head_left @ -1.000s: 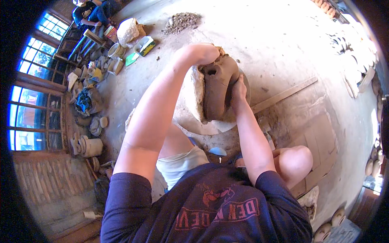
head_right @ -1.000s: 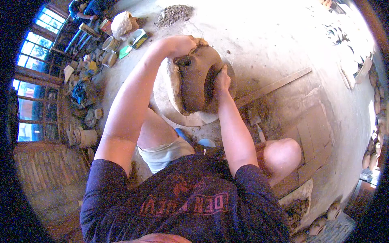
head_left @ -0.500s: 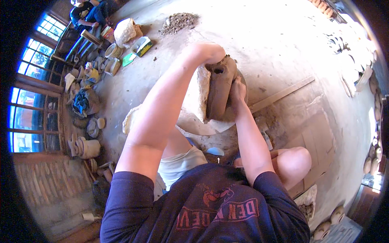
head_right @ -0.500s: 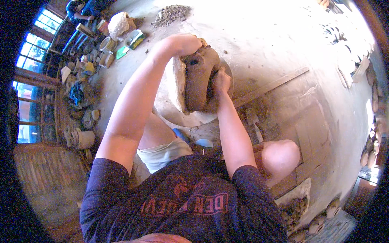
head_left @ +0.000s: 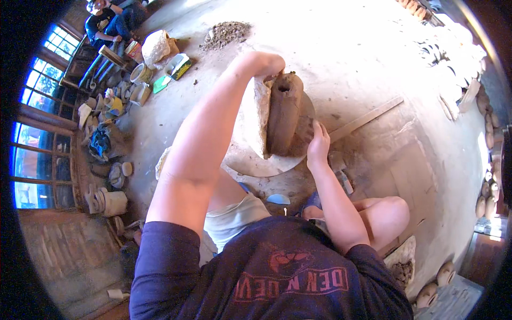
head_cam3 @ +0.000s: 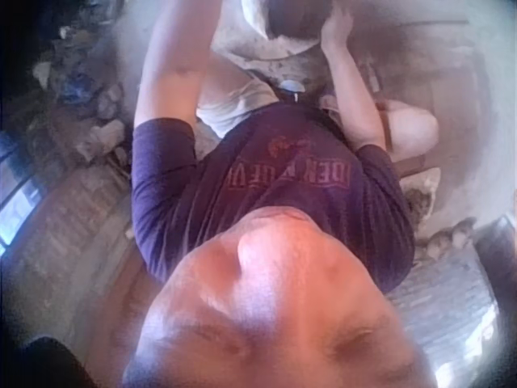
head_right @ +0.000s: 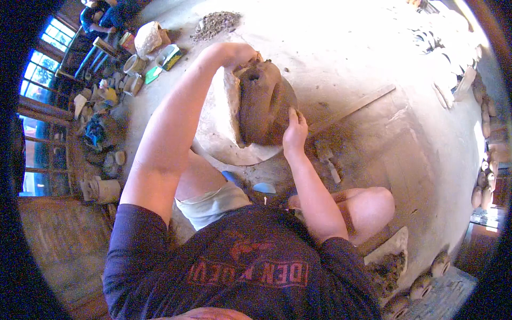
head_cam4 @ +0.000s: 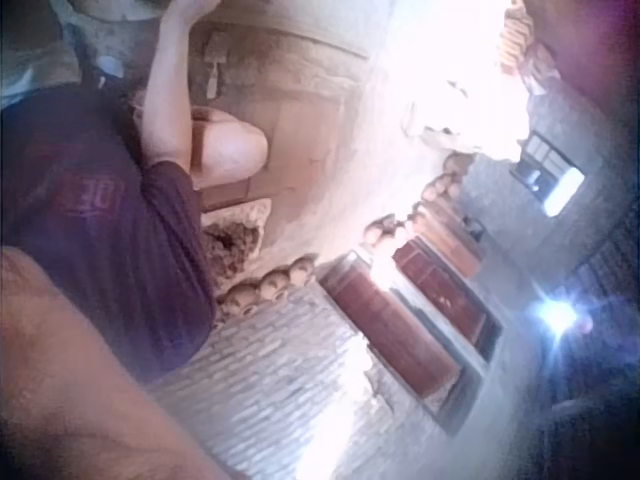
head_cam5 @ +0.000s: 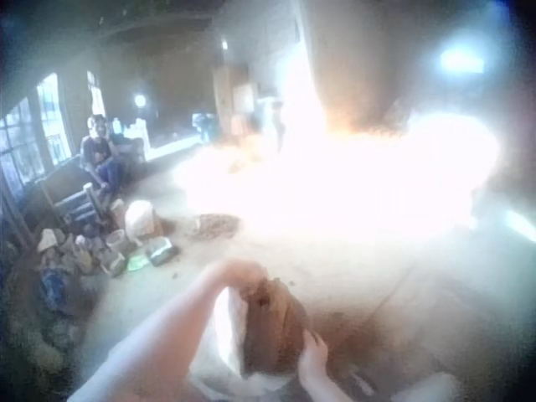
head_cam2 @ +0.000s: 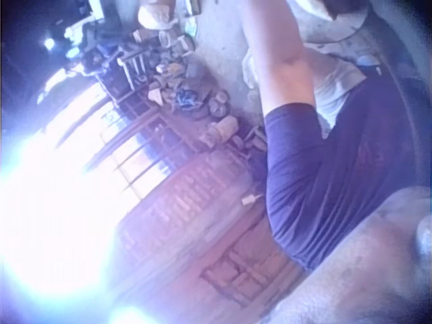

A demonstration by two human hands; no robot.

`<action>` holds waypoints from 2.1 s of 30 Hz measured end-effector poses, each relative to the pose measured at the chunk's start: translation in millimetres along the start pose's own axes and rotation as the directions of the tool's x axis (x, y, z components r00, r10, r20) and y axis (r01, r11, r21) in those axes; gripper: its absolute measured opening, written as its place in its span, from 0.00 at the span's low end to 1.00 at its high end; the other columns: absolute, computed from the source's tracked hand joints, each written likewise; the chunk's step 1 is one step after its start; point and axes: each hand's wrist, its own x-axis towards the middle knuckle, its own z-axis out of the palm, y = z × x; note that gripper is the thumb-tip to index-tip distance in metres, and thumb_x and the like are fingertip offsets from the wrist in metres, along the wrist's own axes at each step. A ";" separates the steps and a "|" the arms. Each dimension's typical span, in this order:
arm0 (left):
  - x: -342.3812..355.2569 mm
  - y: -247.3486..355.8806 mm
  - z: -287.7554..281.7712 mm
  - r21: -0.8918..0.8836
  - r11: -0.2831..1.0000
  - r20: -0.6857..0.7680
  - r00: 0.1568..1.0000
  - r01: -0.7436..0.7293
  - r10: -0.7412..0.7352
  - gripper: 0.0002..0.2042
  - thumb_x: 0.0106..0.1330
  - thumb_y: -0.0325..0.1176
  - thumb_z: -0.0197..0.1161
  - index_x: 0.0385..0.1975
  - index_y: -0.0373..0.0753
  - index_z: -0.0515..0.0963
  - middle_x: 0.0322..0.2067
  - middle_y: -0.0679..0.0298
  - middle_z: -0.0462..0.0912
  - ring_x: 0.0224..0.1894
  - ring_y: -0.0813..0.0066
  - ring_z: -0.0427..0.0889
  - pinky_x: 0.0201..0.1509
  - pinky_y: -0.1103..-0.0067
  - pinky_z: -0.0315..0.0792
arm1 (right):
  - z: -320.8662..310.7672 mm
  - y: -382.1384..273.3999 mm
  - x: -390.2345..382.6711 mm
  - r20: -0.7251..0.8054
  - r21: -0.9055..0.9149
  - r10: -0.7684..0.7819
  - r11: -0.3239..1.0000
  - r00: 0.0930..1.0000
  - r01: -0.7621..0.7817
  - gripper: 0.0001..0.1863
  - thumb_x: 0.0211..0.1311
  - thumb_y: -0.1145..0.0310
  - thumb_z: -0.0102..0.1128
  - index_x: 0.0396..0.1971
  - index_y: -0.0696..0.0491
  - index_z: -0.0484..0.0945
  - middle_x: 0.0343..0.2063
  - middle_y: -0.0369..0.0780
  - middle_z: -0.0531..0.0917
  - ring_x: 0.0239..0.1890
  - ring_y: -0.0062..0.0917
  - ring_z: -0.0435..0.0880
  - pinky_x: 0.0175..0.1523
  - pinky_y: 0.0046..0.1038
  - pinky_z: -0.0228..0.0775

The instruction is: The person shapes a ring of clay on a wheel by hand and with a tool, then removes it and cleans the mold.

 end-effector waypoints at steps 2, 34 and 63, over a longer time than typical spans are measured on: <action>1.2 -3.9 -3.9 -0.077 0.997 0.015 1.000 0.024 -0.023 0.17 0.70 0.40 0.55 0.48 0.43 0.88 0.47 0.60 0.90 0.51 0.70 0.85 0.56 0.69 0.76 | 10.7 -17.8 -14.2 -0.047 -0.017 -0.263 0.965 0.964 0.262 0.20 0.77 0.59 0.57 0.56 0.59 0.79 0.46 0.42 0.84 0.47 0.29 0.83 0.53 0.29 0.75; -55.8 -27.0 20.6 -0.657 0.577 -0.392 0.874 -0.484 0.287 0.26 0.77 0.50 0.52 0.67 0.44 0.78 0.69 0.57 0.75 0.75 0.59 0.65 0.79 0.61 0.52 | 22.2 42.5 -94.1 0.455 -0.787 -0.196 0.369 0.869 0.495 0.19 0.67 0.54 0.62 0.37 0.58 0.85 0.35 0.53 0.86 0.39 0.51 0.87 0.46 0.50 0.79; -10.0 -70.6 58.7 -0.879 0.021 -0.469 0.873 -0.476 0.135 0.12 0.72 0.39 0.62 0.36 0.36 0.83 0.29 0.63 0.85 0.31 0.75 0.83 0.38 0.76 0.78 | 12.4 45.8 -81.2 0.545 -0.716 -0.424 0.213 0.723 0.665 0.14 0.62 0.61 0.70 0.28 0.58 0.83 0.24 0.49 0.84 0.26 0.45 0.86 0.32 0.42 0.81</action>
